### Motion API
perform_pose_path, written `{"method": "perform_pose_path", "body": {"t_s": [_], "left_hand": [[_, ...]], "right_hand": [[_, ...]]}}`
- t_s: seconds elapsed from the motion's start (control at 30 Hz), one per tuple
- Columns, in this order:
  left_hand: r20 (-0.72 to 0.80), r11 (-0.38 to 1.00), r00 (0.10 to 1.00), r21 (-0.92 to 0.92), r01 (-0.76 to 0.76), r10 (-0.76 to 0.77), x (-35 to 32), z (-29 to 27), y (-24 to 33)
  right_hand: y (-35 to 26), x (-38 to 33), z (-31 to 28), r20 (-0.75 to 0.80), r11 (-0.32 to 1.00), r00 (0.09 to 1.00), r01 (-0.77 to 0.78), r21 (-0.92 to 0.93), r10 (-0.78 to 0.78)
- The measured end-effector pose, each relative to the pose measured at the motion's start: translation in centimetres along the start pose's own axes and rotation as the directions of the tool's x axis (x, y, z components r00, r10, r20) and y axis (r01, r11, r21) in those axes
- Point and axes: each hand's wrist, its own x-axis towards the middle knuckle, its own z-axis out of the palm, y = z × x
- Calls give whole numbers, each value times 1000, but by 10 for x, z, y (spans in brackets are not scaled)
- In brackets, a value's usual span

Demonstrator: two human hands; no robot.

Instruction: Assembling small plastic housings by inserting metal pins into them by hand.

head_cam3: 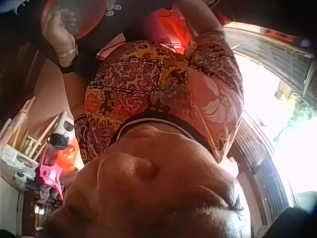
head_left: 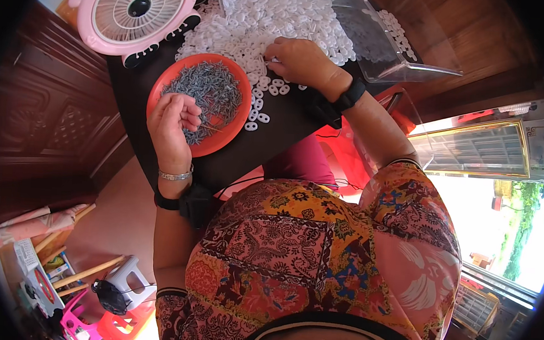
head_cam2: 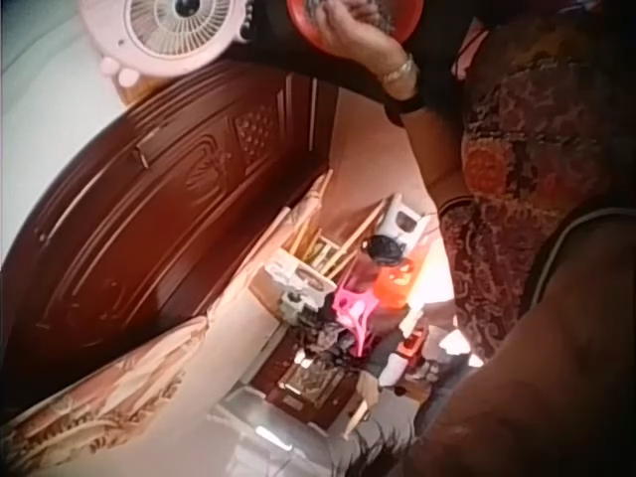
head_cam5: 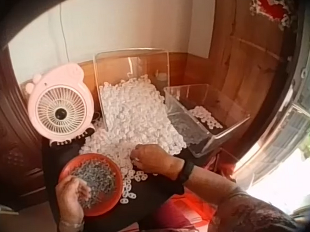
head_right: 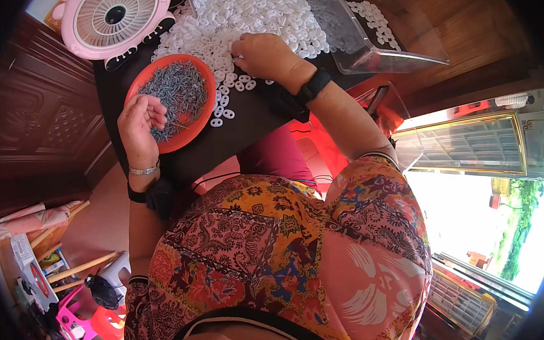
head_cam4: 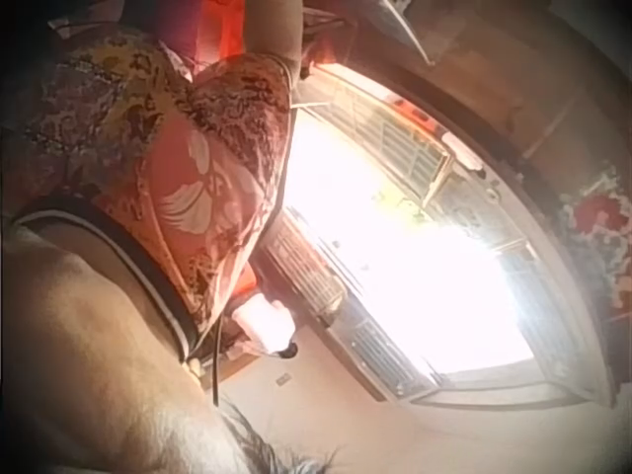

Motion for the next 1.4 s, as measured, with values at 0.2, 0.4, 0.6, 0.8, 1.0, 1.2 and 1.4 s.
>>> {"method": "perform_pose_path", "body": {"t_s": [0.2,0.4,0.6,0.8,1.0,1.2,1.4], "left_hand": [[0,1000,1000,4,1,-1,0,0,-1],[5,1000,1000,-4,-1,1,-1,-1,-1],[98,994,993,87,64,-73,-2,1,-2],[276,986,949,-25,164,-151,-5,7,4],[235,970,962,-165,179,-137,0,1,1],[125,990,988,-104,99,-86,-3,0,1],[165,992,982,-72,100,-87,1,-2,-3]], "right_hand": [[3,5,10,-25,994,1000,-3,-112,0],[5,7,-7,-239,978,968,123,169,-80],[-36,12,-25,-46,682,999,44,730,-15],[-89,20,-33,-338,785,862,492,376,-379],[-102,22,-17,-328,714,920,377,590,-215],[-108,22,-20,-352,794,922,335,507,-164],[-109,23,-19,-323,840,931,310,445,-173]]}}
